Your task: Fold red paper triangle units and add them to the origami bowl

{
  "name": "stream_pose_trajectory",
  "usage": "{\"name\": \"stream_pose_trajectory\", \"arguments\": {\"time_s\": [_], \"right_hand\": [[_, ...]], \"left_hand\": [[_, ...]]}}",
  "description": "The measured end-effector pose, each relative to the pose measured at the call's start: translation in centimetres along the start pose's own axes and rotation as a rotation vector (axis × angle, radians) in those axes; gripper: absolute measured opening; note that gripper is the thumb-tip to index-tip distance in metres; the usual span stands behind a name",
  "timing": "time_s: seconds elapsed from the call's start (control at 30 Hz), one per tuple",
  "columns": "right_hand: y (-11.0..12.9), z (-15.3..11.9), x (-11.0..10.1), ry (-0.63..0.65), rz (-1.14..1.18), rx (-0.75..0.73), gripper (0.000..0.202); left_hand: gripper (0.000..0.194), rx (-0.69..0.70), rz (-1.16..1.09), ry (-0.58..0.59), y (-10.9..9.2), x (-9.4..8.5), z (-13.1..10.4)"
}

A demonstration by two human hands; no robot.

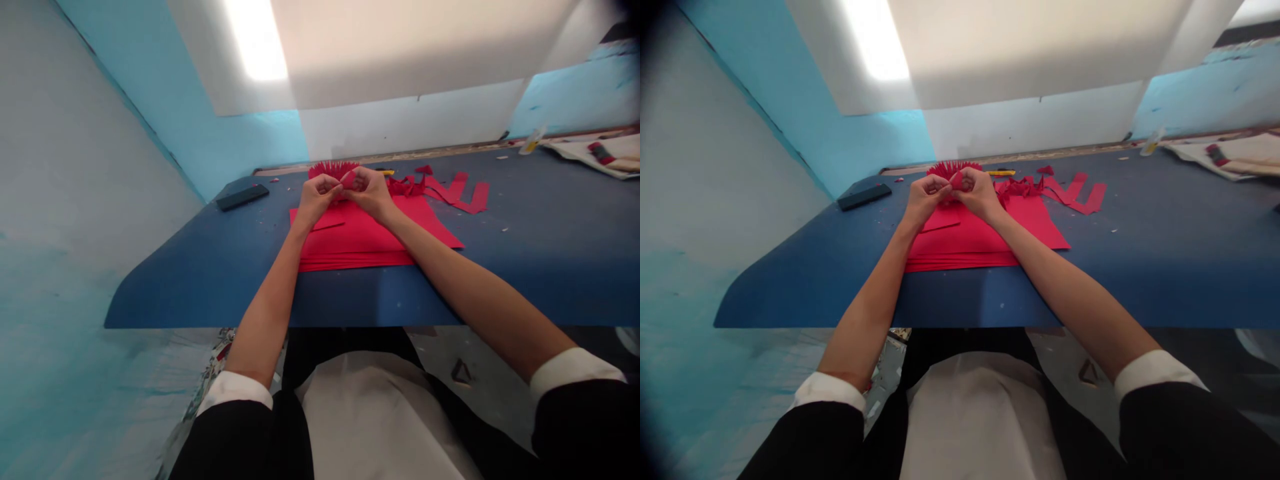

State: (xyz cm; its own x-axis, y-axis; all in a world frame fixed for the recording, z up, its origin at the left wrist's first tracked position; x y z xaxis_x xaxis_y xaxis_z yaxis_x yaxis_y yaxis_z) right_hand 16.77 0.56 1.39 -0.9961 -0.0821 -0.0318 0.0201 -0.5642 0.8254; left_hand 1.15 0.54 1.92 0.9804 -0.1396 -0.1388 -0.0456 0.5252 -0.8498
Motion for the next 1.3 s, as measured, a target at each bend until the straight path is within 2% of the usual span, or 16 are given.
{"name": "stream_pose_trajectory", "arguments": {"time_s": [0.13,0.3,0.5,0.73,0.93,1.13,1.3], "right_hand": [[0.1,0.0,0.0,0.005,0.015,-0.007,0.035],[-0.7,0.3,-1.1,-0.044,-0.01,-0.02,0.028],[0.1,0.0,-0.7,0.039,-0.132,-0.118,0.012],[0.6,-0.3,-0.7,-0.02,-0.198,-0.157,0.015],[1.2,-1.0,-0.7,-0.011,-0.277,-0.23,0.017],[2.1,-1.5,-0.2,0.057,-0.293,-0.277,0.025],[2.0,-1.1,-0.3,0.036,-0.321,-0.295,0.017]], "left_hand": [[0.035,-0.016,-0.019,-0.02,-0.3,0.0,-0.1],[0.021,-0.004,0.031,-0.071,0.0,-0.3,0.2],[0.03,-0.027,0.097,-0.066,0.1,-0.2,0.3],[0.015,-0.048,-0.032,-0.072,-0.1,-0.2,0.0],[0.035,-0.138,-0.099,-0.101,0.5,-0.8,-0.1],[0.029,-0.205,-0.14,-0.135,0.4,-0.8,-0.3],[0.034,-0.18,-0.171,-0.143,0.0,-0.7,-0.5]]}}
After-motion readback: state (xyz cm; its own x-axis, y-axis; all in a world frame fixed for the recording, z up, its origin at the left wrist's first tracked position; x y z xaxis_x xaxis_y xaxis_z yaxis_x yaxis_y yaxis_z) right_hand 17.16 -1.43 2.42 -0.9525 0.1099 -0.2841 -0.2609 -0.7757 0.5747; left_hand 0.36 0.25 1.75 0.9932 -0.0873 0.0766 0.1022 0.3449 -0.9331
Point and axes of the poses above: each hand's wrist, its own z-axis towards the middle knuckle, its own x-axis out of the palm, y = z × x, the point moved 3 cm from there along z, towards the middle knuckle, and after that the axes turned 3 degrees about z, right-handed, at the moved point
